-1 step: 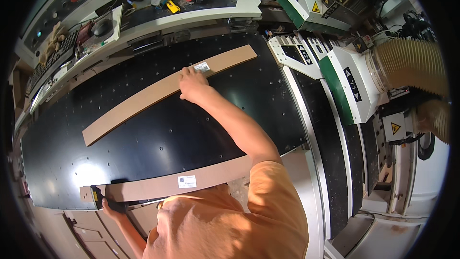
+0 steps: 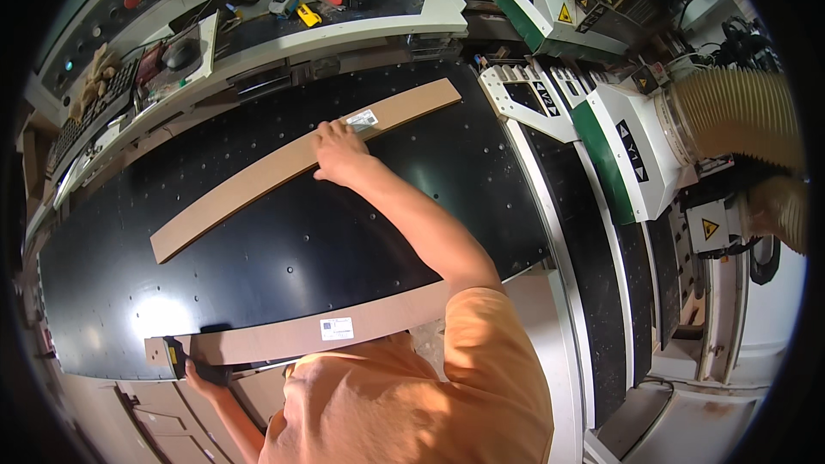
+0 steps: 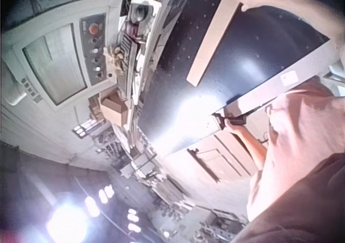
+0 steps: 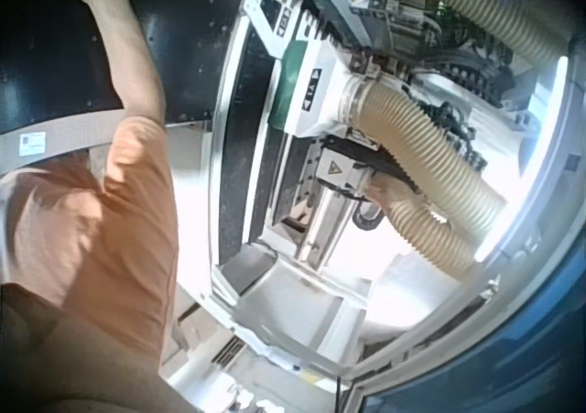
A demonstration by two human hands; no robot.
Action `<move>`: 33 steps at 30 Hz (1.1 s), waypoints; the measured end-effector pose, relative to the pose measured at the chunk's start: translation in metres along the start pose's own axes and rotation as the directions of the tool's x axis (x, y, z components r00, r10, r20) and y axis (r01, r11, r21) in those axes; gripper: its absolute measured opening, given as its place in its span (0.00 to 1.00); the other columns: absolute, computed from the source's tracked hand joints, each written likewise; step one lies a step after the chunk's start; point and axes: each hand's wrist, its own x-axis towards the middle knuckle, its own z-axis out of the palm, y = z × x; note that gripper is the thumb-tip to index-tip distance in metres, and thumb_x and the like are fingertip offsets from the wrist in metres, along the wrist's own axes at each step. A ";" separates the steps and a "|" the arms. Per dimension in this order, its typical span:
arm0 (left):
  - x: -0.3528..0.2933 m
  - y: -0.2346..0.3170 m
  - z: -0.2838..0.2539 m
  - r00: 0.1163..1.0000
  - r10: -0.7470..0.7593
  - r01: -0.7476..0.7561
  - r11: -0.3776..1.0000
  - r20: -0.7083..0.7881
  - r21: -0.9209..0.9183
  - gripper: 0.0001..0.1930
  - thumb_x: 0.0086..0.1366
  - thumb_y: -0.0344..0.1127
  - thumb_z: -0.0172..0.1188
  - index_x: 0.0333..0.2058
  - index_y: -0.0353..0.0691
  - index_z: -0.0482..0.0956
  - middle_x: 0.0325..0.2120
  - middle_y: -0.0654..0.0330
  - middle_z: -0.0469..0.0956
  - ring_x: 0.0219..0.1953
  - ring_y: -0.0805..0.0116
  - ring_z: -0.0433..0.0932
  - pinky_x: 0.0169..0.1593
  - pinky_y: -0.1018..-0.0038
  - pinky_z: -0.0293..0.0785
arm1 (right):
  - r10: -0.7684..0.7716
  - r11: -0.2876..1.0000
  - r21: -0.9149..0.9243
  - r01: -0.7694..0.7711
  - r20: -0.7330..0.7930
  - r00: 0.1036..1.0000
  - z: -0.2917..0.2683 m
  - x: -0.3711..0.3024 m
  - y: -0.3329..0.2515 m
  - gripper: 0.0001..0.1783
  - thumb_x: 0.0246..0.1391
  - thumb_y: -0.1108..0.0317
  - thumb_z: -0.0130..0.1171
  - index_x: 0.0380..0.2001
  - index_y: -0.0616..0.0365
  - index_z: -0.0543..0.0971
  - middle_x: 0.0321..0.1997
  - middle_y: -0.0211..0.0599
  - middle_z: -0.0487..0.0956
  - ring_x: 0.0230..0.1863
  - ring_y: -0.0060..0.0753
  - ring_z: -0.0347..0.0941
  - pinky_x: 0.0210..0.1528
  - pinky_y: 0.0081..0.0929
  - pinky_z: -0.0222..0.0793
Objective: The person repeatedly picks up flat wooden panels from the floor, scans their labels with a handheld barcode scanner, and places them onto a machine table. The person also uses a yellow air blow gun to clear dust from the table surface between panels.
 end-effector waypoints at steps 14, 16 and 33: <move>-0.016 0.015 0.025 0.985 -0.048 0.049 0.999 -0.165 -0.001 0.22 0.62 0.48 0.60 0.45 0.36 0.73 0.32 0.61 0.72 0.37 0.70 0.73 0.40 0.74 0.70 | 0.033 0.997 -0.049 -0.058 -0.406 0.913 0.019 0.125 0.118 0.30 0.50 0.46 0.65 0.51 0.53 0.77 0.56 0.35 0.73 0.61 0.45 0.64 0.63 0.46 0.60; -0.022 0.019 0.031 0.988 0.024 -0.005 0.992 -0.150 0.125 0.20 0.62 0.50 0.60 0.42 0.38 0.74 0.31 0.61 0.73 0.37 0.70 0.73 0.41 0.73 0.70 | 0.117 0.986 -0.058 -0.154 -0.412 0.904 0.019 0.127 0.144 0.25 0.51 0.47 0.64 0.47 0.50 0.79 0.51 0.30 0.74 0.56 0.42 0.66 0.57 0.43 0.63; 0.012 0.003 -0.004 0.990 -0.086 0.095 0.993 -0.112 0.076 0.18 0.62 0.52 0.59 0.30 0.42 0.76 0.26 0.65 0.72 0.32 0.71 0.71 0.38 0.73 0.66 | 0.826 0.564 0.561 -0.607 -0.395 0.402 0.036 0.093 0.157 0.24 0.56 0.62 0.64 0.48 0.68 0.71 0.49 0.55 0.70 0.51 0.55 0.72 0.54 0.45 0.71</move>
